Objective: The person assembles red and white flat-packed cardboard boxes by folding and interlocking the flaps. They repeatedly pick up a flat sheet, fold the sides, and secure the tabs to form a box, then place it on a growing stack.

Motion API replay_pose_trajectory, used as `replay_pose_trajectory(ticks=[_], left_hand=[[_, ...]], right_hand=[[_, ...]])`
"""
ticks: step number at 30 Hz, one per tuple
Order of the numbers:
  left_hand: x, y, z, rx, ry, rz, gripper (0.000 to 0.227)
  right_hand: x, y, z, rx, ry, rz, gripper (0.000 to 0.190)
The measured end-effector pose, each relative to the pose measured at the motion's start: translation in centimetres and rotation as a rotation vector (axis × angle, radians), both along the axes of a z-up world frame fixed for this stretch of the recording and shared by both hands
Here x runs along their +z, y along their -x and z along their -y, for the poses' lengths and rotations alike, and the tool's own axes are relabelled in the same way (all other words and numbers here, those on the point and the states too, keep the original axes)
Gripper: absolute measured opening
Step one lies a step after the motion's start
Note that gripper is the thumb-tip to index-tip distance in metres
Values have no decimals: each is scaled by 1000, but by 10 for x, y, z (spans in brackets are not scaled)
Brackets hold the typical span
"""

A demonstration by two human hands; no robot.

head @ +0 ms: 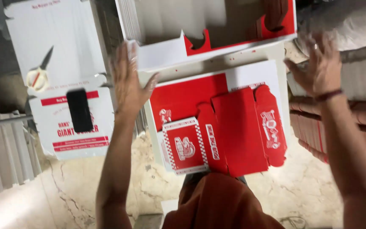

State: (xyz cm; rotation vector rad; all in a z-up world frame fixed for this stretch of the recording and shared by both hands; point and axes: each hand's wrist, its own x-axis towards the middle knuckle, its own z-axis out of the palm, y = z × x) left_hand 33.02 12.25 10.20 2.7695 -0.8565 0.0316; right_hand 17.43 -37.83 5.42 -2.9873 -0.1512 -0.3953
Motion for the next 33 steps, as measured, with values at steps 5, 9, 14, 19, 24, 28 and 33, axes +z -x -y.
replay_pose_trajectory(ticks=[5,9,14,19,24,28,33], left_hand=[[-58,174,-20,641,249,-648,92],[-100,294,-18,731,325,-641,104],[-151,313,-14,899,289,-665,106],[-173,291,-23,891,320,-614,90],[-157,267,-60,980,247,-706,82],[-197,247,-144,882,492,-970,56],[-31,252,-133,674,807,-1058,35]], right_hand=[[-53,150,-52,-441,-426,-399,21],[-149,218,-81,-492,-369,-96,62],[-143,197,-108,-604,-263,-299,78],[-166,186,-72,-815,-540,-442,74],[-80,214,-105,-711,-1160,-571,78],[-72,243,-130,-637,-1367,-794,43],[42,255,-131,-385,-1221,-590,21]])
